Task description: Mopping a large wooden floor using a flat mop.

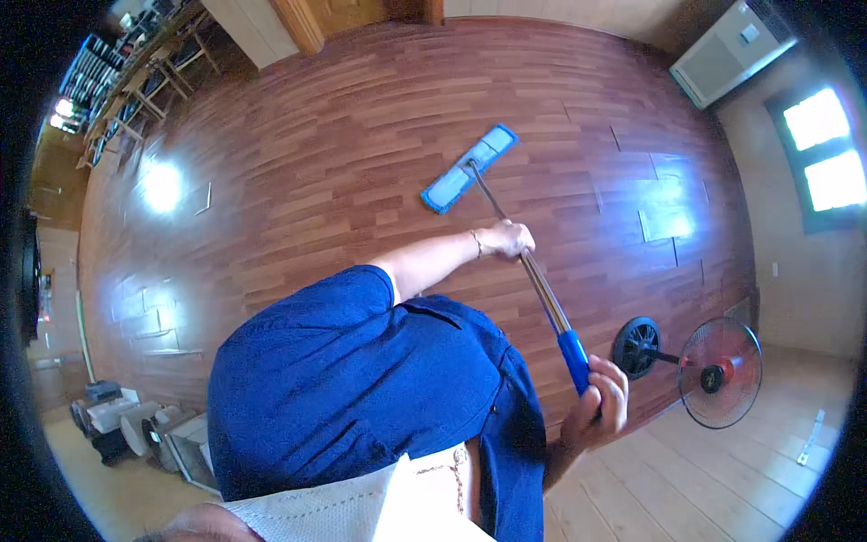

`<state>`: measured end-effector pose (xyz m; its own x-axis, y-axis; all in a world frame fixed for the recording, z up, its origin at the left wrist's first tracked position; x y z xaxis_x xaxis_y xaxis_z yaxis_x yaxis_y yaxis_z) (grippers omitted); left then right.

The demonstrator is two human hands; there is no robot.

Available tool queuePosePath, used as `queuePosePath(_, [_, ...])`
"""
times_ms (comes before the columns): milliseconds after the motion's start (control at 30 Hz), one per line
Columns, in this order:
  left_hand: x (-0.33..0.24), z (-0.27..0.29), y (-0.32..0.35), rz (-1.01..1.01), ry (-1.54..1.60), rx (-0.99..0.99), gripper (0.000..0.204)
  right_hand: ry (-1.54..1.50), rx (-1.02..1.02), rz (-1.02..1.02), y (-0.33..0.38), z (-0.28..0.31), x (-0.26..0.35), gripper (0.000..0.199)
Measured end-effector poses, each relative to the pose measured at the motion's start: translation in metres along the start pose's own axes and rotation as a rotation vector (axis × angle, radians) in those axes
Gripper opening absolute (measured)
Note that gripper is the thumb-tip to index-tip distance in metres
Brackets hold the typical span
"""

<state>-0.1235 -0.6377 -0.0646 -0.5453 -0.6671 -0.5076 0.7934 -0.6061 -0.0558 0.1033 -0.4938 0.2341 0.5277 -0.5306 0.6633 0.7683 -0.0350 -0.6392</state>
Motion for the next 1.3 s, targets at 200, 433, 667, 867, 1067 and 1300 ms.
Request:
queuePosePath(200, [0.162,0.053,0.062,0.198,-0.026,-0.253,0.013,-0.015,0.305,-0.026,-0.025,-0.149,0.014,0.005])
queuePosePath(433, [0.291,0.081,0.19,0.321,0.035,-0.514,0.018,-0.048,0.652,0.128,-0.018,-0.273,0.049,0.016])
queuePosePath(667, [0.321,0.107,0.329,0.562,-0.179,-0.648,0.036,-0.3,0.778,0.331,0.002,-0.359,0.076,0.018])
queuePosePath(867, [0.31,0.106,0.446,0.891,-0.111,-0.729,0.036,-0.543,0.878,0.423,0.038,-0.405,0.103,0.008])
queuePosePath(1067, [0.268,0.077,0.557,1.067,-0.14,-0.892,0.036,-0.749,1.13,0.329,0.075,-0.43,0.138,0.008])
queuePosePath(1300, [0.176,0.029,0.611,1.167,-0.125,-1.238,0.039,-0.889,1.396,0.441,0.098,-0.417,0.16,0.004])
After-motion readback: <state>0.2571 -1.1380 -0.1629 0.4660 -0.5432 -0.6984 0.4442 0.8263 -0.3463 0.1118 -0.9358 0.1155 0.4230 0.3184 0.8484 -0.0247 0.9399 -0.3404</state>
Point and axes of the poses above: each hand's wrist, its own y-axis away from the middle knuckle, its own z-axis out of the back of the hand, x = y × z, the point moved 9 cm from there along -y, towards the middle knuckle, and after that the axes turned 3 degrees about -x, right-handed, at the moved point
